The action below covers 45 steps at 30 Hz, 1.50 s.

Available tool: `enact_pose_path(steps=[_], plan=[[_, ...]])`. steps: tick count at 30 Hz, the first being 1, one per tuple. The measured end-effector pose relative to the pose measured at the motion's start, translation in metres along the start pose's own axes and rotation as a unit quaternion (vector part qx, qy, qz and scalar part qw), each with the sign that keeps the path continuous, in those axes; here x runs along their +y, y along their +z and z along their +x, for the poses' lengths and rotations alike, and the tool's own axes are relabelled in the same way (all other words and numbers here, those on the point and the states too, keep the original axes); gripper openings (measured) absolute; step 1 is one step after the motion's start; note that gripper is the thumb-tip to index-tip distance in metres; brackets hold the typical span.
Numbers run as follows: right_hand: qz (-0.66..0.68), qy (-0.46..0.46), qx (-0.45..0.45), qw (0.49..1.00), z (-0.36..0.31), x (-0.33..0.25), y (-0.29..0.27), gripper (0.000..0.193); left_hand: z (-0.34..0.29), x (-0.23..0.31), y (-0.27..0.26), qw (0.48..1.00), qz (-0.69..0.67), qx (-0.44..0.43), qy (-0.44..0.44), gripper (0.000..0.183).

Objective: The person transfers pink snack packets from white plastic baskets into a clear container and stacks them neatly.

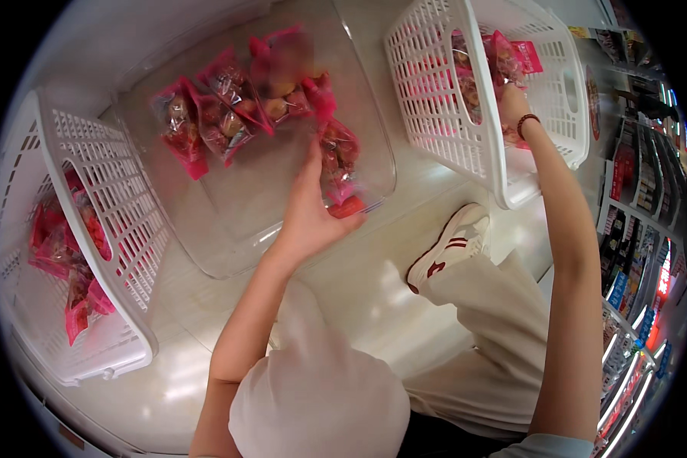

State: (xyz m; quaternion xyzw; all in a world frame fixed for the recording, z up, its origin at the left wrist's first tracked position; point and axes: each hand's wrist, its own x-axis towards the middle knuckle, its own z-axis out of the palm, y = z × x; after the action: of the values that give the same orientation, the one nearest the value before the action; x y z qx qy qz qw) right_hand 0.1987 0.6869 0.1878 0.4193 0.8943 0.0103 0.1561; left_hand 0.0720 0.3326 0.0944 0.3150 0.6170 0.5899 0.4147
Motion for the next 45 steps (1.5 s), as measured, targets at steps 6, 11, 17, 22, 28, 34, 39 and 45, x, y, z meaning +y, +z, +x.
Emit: enact_pose_path(steps=[6, 11, 17, 22, 28, 34, 39, 45], plan=[[0.122, -0.108, 0.172, 0.972, -0.060, -0.044, -0.077, 0.027, -0.015, -0.002, -0.005, 0.989, -0.058, 0.094, -0.099, 0.088], [0.391, -0.074, 0.419, 0.816, -0.186, -0.134, -0.106, 0.017, -0.019, 0.013, -0.017, 0.966, -0.206, 0.117, -0.100, 0.060], [0.300, -0.376, 0.186, 0.857, -0.156, -0.195, -0.057, 0.008, -0.032, 0.037, -0.058, 0.782, -0.614, 0.100, -0.019, 0.043], [0.192, -0.457, 0.084, 0.864, -0.139, -0.196, -0.028, 0.011, -0.044, 0.031, -0.066, 0.854, -0.475, 0.168, -0.132, 0.038], [0.068, -0.509, 0.115, 0.850, -0.108, -0.212, -0.006, 0.023, -0.056, 0.017, -0.061, 0.954, -0.240, 0.108, -0.146, 0.030], [0.080, -0.498, 0.097, 0.858, -0.094, -0.219, 0.000, 0.027, -0.043, 0.018, -0.032, 0.973, -0.124, 0.082, -0.176, 0.018], [0.113, -0.514, 0.093, 0.845, -0.103, -0.219, -0.012, 0.024, -0.046, 0.028, -0.017, 0.987, 0.069, 0.127, -0.070, 0.017], [0.059, -0.459, 0.020, 0.886, -0.089, -0.223, -0.014, 0.019, -0.035, 0.024, -0.021, 0.959, 0.202, 0.196, 0.021, 0.020]])
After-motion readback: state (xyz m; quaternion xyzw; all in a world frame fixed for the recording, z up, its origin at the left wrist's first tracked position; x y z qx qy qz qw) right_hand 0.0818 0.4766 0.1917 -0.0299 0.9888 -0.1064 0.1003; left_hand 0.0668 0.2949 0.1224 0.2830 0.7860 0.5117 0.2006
